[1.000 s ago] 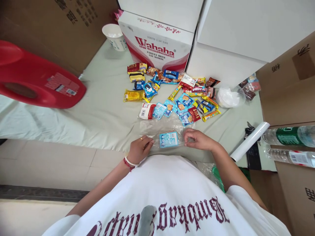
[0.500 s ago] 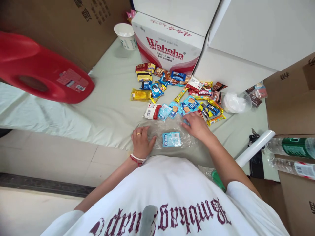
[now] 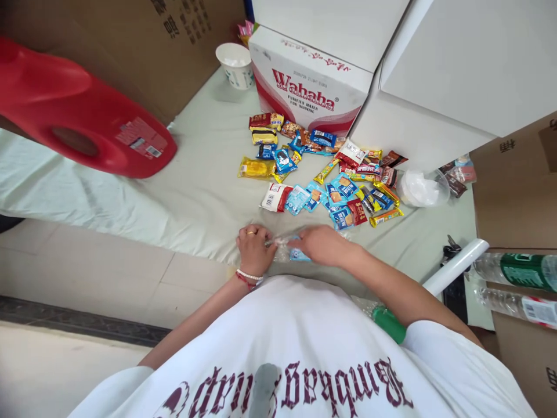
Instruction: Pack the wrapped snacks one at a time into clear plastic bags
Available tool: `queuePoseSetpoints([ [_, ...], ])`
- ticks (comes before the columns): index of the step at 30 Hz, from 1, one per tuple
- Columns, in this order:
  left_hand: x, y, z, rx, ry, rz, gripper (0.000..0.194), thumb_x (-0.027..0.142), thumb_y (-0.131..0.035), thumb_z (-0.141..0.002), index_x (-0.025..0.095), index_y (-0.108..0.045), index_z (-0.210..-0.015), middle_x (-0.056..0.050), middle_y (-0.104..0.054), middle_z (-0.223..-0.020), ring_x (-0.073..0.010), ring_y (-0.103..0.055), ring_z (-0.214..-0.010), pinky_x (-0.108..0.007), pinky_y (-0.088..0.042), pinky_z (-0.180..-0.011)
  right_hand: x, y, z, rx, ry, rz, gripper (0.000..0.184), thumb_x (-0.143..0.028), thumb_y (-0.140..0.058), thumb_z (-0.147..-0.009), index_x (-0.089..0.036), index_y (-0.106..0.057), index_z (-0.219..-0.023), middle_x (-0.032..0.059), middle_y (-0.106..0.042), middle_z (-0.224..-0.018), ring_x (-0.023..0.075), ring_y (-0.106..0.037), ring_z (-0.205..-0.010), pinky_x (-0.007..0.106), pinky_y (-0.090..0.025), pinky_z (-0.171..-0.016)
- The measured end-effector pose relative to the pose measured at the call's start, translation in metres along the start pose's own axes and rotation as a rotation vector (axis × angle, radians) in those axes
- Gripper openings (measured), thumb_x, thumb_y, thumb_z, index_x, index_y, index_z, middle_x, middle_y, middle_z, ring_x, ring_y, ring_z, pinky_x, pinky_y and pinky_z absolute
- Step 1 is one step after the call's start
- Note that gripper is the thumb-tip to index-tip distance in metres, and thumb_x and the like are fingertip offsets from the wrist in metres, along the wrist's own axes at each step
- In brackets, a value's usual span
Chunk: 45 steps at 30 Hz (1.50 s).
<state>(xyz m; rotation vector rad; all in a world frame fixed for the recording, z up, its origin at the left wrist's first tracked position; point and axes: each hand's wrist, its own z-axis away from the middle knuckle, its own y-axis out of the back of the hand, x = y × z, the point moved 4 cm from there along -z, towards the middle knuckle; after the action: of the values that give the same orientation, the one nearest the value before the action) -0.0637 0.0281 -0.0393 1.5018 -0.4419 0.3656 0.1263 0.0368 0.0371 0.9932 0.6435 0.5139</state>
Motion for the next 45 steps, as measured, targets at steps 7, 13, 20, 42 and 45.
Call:
queuePoseSetpoints([
  [7, -0.019, 0.025, 0.0, -0.107, 0.003, 0.007, 0.011, 0.03, -0.064, -0.086, 0.022, -0.071, -0.088, -0.013, -0.065, -0.107, -0.0348, -0.053, -0.112, -0.047, -0.044, -0.091, -0.021, -0.035, 0.032, -0.033, -0.023, 0.045, 0.056, -0.014, -0.049, -0.1, -0.035, -0.049, -0.153, 0.0105, -0.06, -0.11, 0.0251, -0.056, -0.102, 0.028, -0.041, -0.072],
  [13, -0.001, 0.046, 0.011, -0.36, 0.028, 0.46, 0.016, 0.034, -0.05, -0.093, 0.023, -0.056, -0.084, 0.0, -0.062, -0.073, -0.0172, -0.06, -0.065, -0.03, -0.046, -0.066, -0.022, -0.041, 0.028, 0.015, -0.075, -0.075, 0.052, -0.013, -0.046, -0.102, -0.034, -0.054, -0.149, 0.0106, -0.058, -0.107, 0.0263, -0.052, -0.104, 0.03, -0.042, -0.076],
  [20, 0.08, 0.004, 0.003, -0.524, -0.155, 0.617, 0.021, 0.021, -0.045, -0.095, 0.02, -0.064, -0.087, -0.002, -0.07, -0.077, -0.0171, -0.065, -0.075, -0.03, -0.051, -0.075, -0.015, -0.047, 0.046, 0.237, 0.035, -0.432, 0.033, -0.021, -0.059, -0.096, -0.023, -0.069, -0.127, 0.0128, -0.06, -0.128, 0.0277, -0.052, -0.12, 0.043, -0.046, -0.102],
  [42, 0.078, -0.008, 0.009, -0.226, -0.262, 0.014, 0.018, 0.032, -0.066, -0.088, 0.025, -0.074, -0.102, -0.012, -0.06, -0.108, -0.031, -0.053, -0.107, -0.047, -0.046, -0.089, 0.005, -0.044, 0.023, 0.643, -0.307, -0.679, 0.015, -0.019, -0.044, -0.099, -0.021, -0.058, -0.097, 0.0053, -0.066, -0.09, 0.0203, -0.063, -0.086, 0.032, -0.05, -0.079],
  [45, 0.057, -0.002, 0.009, -0.1, -0.102, 0.141, 0.048, 0.038, -0.073, -0.081, 0.018, -0.062, -0.123, -0.014, -0.058, -0.119, -0.0302, -0.056, -0.114, -0.044, -0.049, -0.095, 0.004, -0.057, 0.01, 0.624, -0.298, -0.596, 0.023, -0.012, -0.043, -0.096, -0.018, -0.059, -0.11, 0.0113, -0.062, -0.105, 0.0237, -0.06, -0.097, 0.037, -0.052, -0.087],
])
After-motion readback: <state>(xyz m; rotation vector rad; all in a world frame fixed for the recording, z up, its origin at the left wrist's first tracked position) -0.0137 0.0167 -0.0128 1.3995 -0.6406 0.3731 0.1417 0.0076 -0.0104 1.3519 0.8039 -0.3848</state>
